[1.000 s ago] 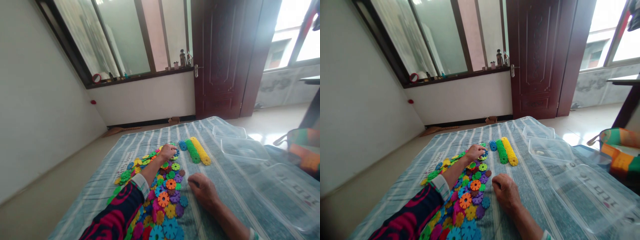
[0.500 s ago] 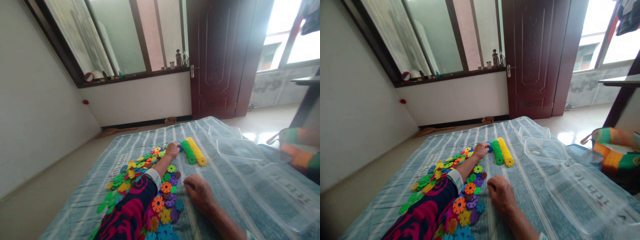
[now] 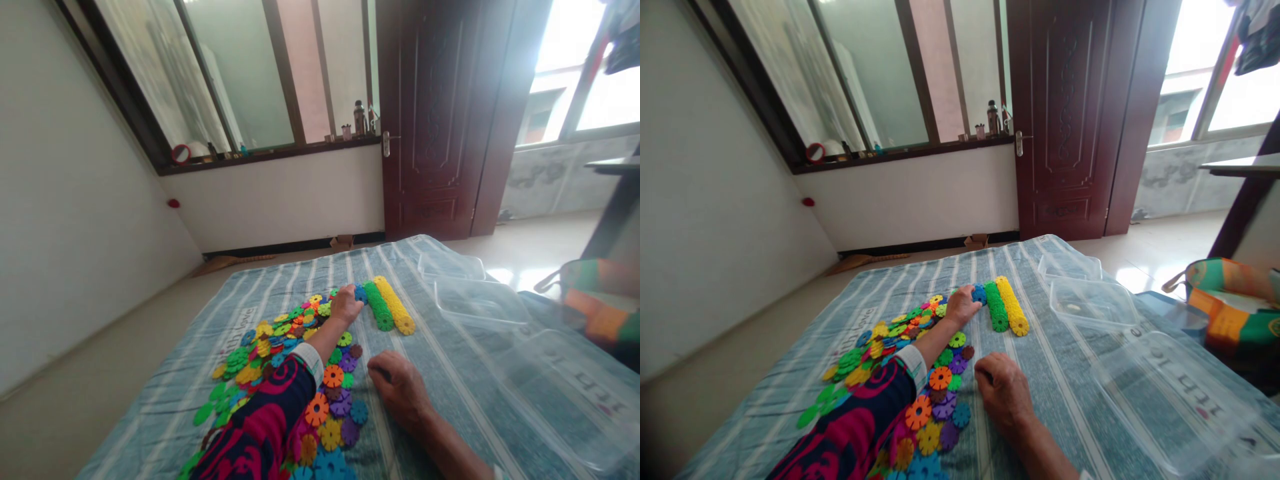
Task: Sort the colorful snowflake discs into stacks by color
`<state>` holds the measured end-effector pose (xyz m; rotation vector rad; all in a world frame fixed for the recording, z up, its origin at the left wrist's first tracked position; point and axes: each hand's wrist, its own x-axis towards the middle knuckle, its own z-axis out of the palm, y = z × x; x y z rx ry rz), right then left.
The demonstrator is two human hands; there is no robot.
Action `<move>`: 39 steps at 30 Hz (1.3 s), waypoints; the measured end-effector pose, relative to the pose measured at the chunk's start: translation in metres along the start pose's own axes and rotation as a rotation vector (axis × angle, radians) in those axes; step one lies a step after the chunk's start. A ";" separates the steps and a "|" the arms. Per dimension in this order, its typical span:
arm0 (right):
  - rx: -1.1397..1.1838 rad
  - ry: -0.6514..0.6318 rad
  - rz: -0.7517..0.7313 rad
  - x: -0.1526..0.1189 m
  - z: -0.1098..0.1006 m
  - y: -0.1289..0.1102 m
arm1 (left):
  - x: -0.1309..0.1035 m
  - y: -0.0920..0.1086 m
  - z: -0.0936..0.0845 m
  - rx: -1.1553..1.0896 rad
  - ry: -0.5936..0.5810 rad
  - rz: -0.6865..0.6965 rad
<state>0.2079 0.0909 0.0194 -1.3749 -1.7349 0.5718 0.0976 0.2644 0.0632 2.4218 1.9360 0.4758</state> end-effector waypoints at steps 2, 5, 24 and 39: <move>0.001 0.001 -0.002 0.000 0.000 0.000 | -0.002 0.002 0.002 0.007 0.007 -0.018; 0.005 -0.002 -0.006 0.000 0.000 0.000 | -0.003 0.005 0.004 0.016 0.011 -0.037; -0.003 -0.004 -0.038 -0.004 0.001 0.009 | -0.068 -0.102 -0.088 0.140 -0.131 0.007; 0.011 -0.003 -0.043 -0.005 0.004 0.014 | -0.108 -0.152 -0.097 0.254 -0.161 -0.061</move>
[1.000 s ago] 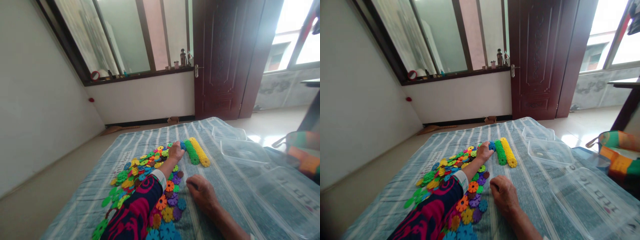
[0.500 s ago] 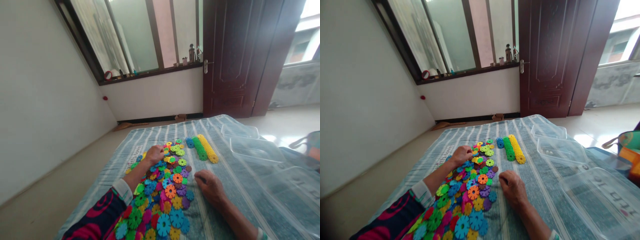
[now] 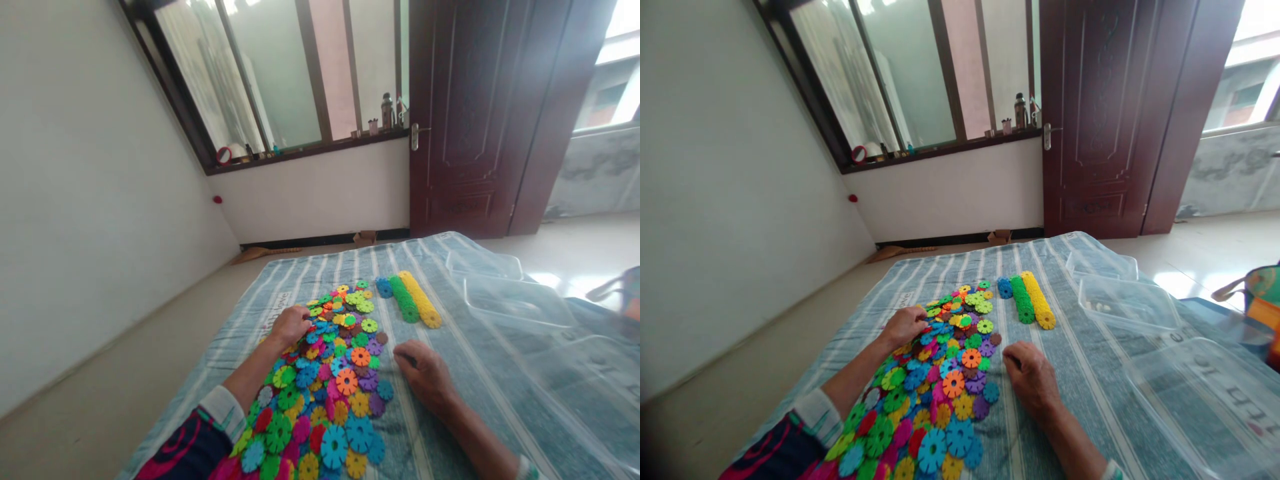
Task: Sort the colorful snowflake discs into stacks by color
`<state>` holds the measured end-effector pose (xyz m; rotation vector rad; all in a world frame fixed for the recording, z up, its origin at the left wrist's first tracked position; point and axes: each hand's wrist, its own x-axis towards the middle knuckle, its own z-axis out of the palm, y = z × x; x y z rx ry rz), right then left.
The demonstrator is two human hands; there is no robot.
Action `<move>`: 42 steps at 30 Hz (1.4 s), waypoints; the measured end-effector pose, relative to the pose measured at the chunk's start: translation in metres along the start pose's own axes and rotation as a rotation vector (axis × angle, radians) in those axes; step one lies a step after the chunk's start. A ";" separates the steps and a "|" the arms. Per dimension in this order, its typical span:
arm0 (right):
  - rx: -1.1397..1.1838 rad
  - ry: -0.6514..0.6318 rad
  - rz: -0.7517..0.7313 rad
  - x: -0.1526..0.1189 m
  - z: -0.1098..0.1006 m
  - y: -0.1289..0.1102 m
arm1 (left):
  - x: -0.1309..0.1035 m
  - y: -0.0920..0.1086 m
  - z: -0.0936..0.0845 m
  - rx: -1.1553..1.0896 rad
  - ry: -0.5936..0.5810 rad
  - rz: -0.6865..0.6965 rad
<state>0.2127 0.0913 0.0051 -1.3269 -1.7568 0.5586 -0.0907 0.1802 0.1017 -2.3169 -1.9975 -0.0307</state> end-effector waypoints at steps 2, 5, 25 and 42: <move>-0.003 -0.002 0.000 0.000 0.000 0.000 | -0.001 0.002 0.000 0.017 -0.004 -0.004; -0.009 -0.003 -0.001 0.001 0.001 -0.001 | -0.002 0.003 0.001 0.035 0.008 -0.013; -0.017 -0.009 0.013 0.001 -0.002 -0.005 | -0.005 0.014 0.005 0.044 0.087 -0.096; -0.002 0.003 0.012 0.001 -0.002 -0.005 | -0.004 0.009 0.013 0.005 0.104 -0.086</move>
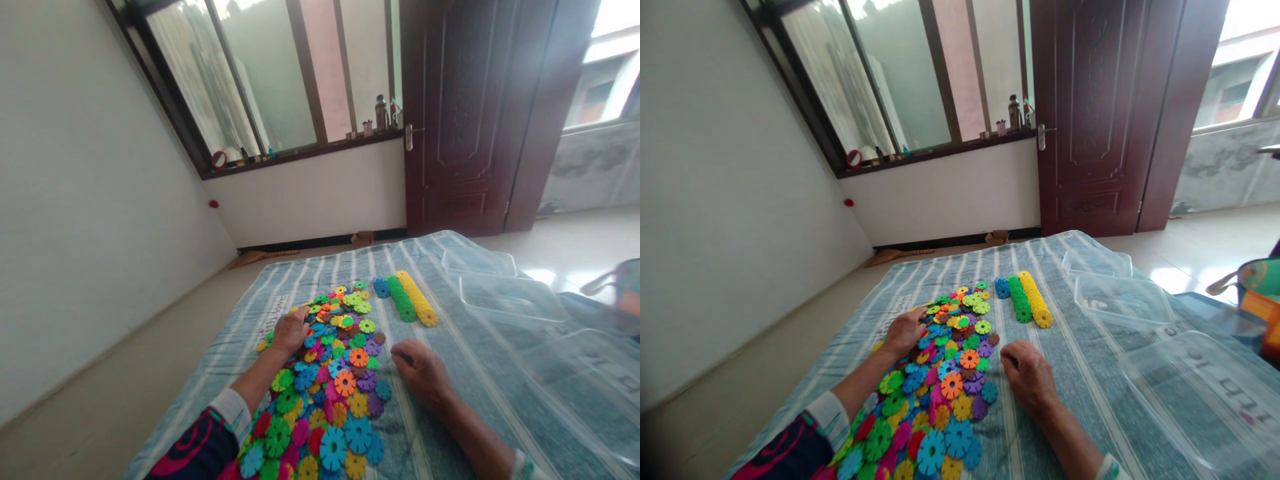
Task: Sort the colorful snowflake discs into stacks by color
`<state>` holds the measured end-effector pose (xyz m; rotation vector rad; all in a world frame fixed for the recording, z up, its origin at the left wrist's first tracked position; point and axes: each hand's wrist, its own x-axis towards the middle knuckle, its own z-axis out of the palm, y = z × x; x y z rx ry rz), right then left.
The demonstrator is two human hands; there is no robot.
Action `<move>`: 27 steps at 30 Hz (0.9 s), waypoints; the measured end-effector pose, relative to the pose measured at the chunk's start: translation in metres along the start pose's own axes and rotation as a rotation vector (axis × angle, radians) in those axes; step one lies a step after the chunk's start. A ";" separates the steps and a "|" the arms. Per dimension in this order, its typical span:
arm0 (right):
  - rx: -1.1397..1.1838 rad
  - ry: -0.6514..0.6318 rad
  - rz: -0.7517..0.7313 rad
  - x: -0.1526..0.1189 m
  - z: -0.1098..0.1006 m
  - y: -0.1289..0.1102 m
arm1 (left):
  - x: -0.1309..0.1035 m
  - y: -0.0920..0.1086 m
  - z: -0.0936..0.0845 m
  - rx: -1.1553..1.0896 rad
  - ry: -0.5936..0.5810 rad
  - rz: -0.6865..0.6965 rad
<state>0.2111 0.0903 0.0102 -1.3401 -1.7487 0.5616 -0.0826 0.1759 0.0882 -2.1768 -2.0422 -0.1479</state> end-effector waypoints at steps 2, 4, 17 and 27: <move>0.001 0.006 -0.003 0.000 0.000 0.000 | 0.001 0.001 0.002 0.008 0.003 -0.002; 0.000 0.009 -0.007 0.000 0.000 -0.001 | 0.001 0.002 0.003 0.020 0.013 -0.006; -0.028 -0.004 -0.008 0.001 -0.001 -0.001 | 0.002 0.000 0.001 -0.046 0.029 0.035; -0.026 -0.008 -0.016 0.000 -0.002 -0.003 | 0.003 -0.004 -0.011 -0.086 0.112 -0.034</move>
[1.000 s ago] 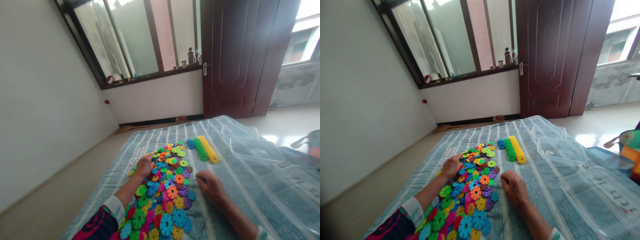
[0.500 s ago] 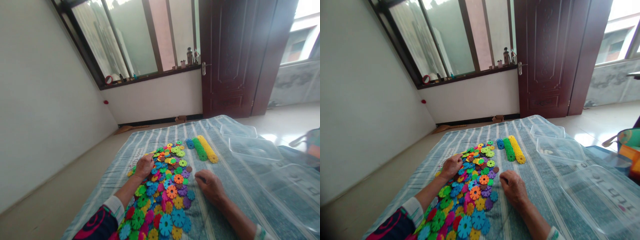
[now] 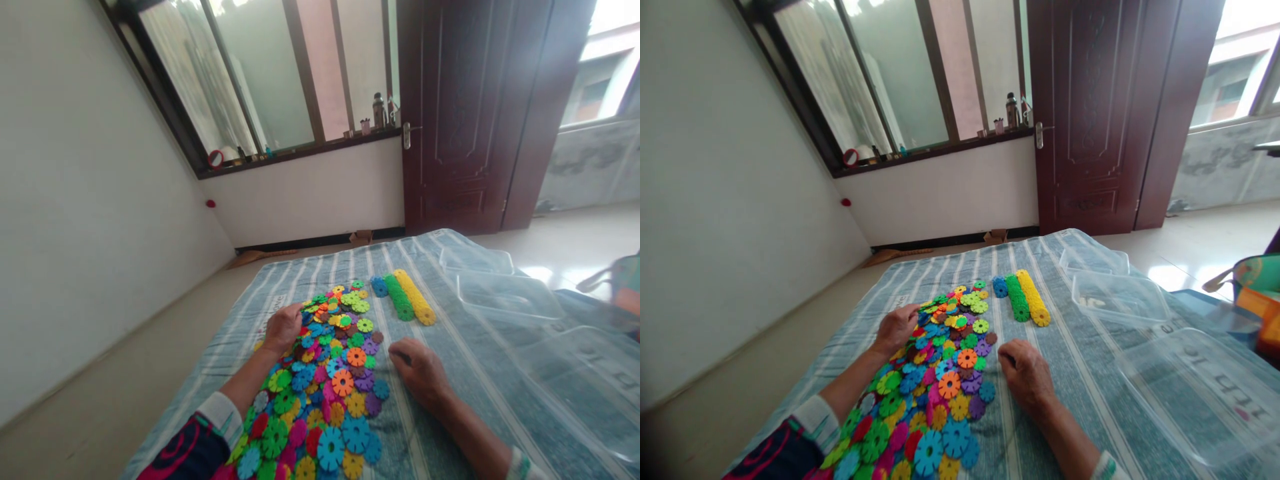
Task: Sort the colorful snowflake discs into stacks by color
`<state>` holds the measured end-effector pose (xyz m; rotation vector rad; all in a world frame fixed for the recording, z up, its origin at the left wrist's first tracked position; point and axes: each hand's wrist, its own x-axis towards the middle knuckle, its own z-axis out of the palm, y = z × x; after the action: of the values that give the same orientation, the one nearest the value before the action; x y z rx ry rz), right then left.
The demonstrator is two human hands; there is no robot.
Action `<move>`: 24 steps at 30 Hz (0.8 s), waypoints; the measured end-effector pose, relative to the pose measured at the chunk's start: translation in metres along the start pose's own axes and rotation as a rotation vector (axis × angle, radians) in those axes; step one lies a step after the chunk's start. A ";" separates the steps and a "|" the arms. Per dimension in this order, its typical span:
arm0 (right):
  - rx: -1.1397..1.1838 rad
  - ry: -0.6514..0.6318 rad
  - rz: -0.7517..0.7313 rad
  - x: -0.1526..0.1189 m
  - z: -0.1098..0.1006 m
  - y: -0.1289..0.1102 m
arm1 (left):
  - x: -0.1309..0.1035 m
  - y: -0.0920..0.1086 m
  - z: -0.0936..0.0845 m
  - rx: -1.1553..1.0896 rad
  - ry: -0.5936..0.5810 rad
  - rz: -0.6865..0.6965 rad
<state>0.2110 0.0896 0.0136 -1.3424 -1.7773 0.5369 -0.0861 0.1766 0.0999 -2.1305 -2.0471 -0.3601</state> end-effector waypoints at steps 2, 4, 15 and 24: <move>0.005 0.000 0.004 0.000 0.000 0.000 | 0.003 -0.001 -0.005 -0.042 0.029 -0.014; 0.011 0.004 0.008 0.000 0.000 0.000 | 0.007 0.000 -0.009 -0.104 0.052 -0.021; 0.008 0.013 0.013 0.002 0.000 -0.002 | 0.044 0.083 0.032 -0.476 -0.004 0.101; 0.016 0.010 0.020 0.002 0.001 -0.002 | 0.076 0.157 0.064 -0.487 -0.050 0.123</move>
<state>0.2088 0.0910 0.0159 -1.3508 -1.7498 0.5535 0.0765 0.2605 0.0678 -2.5397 -1.9957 -0.8709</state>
